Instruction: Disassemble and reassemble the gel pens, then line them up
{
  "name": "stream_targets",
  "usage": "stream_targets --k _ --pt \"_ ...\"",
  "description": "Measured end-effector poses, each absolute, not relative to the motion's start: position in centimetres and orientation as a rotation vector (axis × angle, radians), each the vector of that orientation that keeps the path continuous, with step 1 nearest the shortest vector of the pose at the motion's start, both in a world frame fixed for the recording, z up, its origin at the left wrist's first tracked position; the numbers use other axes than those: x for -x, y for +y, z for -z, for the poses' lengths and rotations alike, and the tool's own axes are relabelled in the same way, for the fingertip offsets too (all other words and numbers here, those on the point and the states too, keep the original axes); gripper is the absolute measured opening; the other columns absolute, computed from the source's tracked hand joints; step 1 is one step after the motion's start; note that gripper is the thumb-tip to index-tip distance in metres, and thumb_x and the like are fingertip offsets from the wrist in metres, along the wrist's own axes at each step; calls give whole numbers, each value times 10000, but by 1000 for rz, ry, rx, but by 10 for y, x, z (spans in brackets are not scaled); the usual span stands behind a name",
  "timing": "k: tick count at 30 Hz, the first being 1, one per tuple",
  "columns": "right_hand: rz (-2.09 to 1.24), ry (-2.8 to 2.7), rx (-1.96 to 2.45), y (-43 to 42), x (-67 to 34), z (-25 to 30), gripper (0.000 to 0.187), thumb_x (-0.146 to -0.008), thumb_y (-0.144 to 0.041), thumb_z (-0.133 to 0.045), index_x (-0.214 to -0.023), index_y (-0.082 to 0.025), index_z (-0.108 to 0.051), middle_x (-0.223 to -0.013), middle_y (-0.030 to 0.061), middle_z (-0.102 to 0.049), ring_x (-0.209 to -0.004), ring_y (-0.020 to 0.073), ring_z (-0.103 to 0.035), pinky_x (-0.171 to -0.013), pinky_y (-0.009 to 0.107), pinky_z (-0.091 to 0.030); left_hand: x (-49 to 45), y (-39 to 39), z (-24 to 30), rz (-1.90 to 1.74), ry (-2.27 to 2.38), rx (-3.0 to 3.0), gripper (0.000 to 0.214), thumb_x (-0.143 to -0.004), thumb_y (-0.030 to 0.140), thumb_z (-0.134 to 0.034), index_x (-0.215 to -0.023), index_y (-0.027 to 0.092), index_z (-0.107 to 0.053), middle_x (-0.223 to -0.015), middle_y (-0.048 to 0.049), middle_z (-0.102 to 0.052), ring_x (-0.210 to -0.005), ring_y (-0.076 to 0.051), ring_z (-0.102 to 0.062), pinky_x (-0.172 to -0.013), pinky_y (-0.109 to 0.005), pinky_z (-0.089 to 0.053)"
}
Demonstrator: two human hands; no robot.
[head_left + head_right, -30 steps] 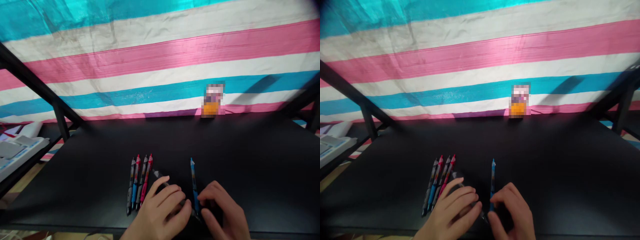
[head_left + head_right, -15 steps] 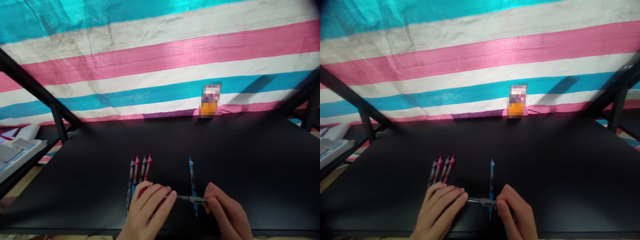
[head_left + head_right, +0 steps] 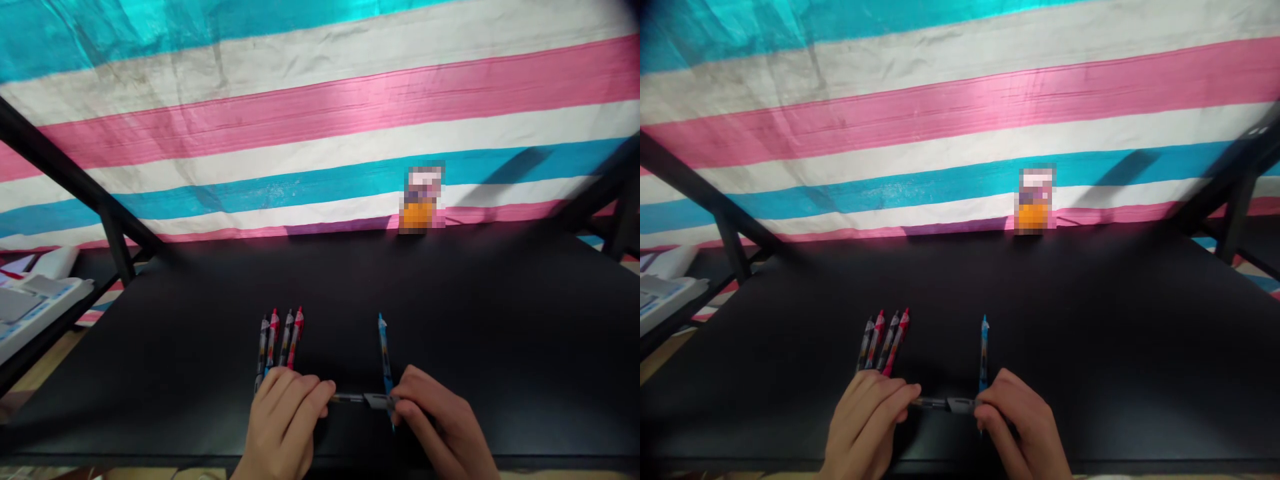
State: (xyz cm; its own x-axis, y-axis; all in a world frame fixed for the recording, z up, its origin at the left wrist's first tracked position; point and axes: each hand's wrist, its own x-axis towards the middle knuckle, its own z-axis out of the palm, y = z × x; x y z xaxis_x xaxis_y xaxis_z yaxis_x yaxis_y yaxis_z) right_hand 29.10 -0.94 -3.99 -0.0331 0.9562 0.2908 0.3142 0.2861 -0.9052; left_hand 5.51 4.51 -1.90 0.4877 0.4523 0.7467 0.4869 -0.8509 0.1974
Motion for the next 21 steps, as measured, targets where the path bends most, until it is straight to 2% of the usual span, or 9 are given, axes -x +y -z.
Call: stream_targets --k 2,5,8,10,13,15,19,21 --pt "-791 -1559 1203 -8 -290 42 315 -1083 -287 -545 -793 -228 -651 -716 -3 -570 -647 154 -584 -607 257 -415 -53 45 20 1303 -871 2706 348 -853 -126 -518 -1081 51 -713 -876 -110 -696 -754 -185 -572 -666 -325 -454" --pt "-731 -1542 1188 -7 -289 47 141 -1015 -198 -632 -923 -253 -723 -755 0 -636 -676 167 -597 -621 258 -437 -51 46 20 1252 -912 2759 339 -849 -105 -494 -1055 71 -697 -815 -95 -677 -696 -183 -543 -619 -322 -432" --pt "-695 -1504 1177 -8 -287 51 184 -968 -144 -674 -1053 -281 -761 -784 0 -681 -700 177 -605 -642 262 -457 -51 48 18 1227 -946 2779 308 -876 -72 -471 -1026 102 -677 -766 -70 -661 -650 -180 -543 -587 -316 -427" --pt "-714 -1469 1196 -10 -286 51 154 -969 -172 -686 -1023 -287 -775 -776 -2 -675 -687 174 -603 -633 259 -457 -51 48 17 1223 -966 2753 263 -936 -18 -474 -1041 116 -674 -769 -63 -676 -645 -179 -569 -597 -314 -458" --pt "-762 -1391 1276 -12 -286 47 101 -986 -260 -682 -960 -282 -777 -769 -8 -635 -653 160 -587 -609 251 -440 -49 46 16 1189 -1011 2699 209 -1038 135 -497 -1136 122 -681 -860 -83 -734 -754 -197 -662 -731 -326 -549" --pt "-800 -1340 1327 -13 -287 44 145 -1007 -295 -648 -910 -269 -752 -754 -14 -596 -636 152 -564 -598 251 -417 -47 43 18 1179 -1051 2666 221 -1055 188 -512 -1181 127 -683 -949 -100 -759 -879 -208 -701 -857 -332 -568" --pt "-855 -1261 1353 -14 -287 39 338 -1063 -322 -537 -750 -236 -631 -719 -21 -540 -621 145 -517 -594 260 -372 -41 39 25 1233 -1072 2613 209 -1026 93 -548 -1148 157 -706 -1004 -79 -773 -979 -172 -716 -1020 -305 -529" --pt "-878 -1250 1342 -14 -287 39 397 -1081 -336 -505 -706 -228 -579 -706 -21 -528 -620 145 -504 -596 266 -357 -40 40 26 1267 -1062 2615 202 -1037 89 -545 -1124 158 -713 -979 -67 -776 -952 -155 -726 -1030 -292 -528"
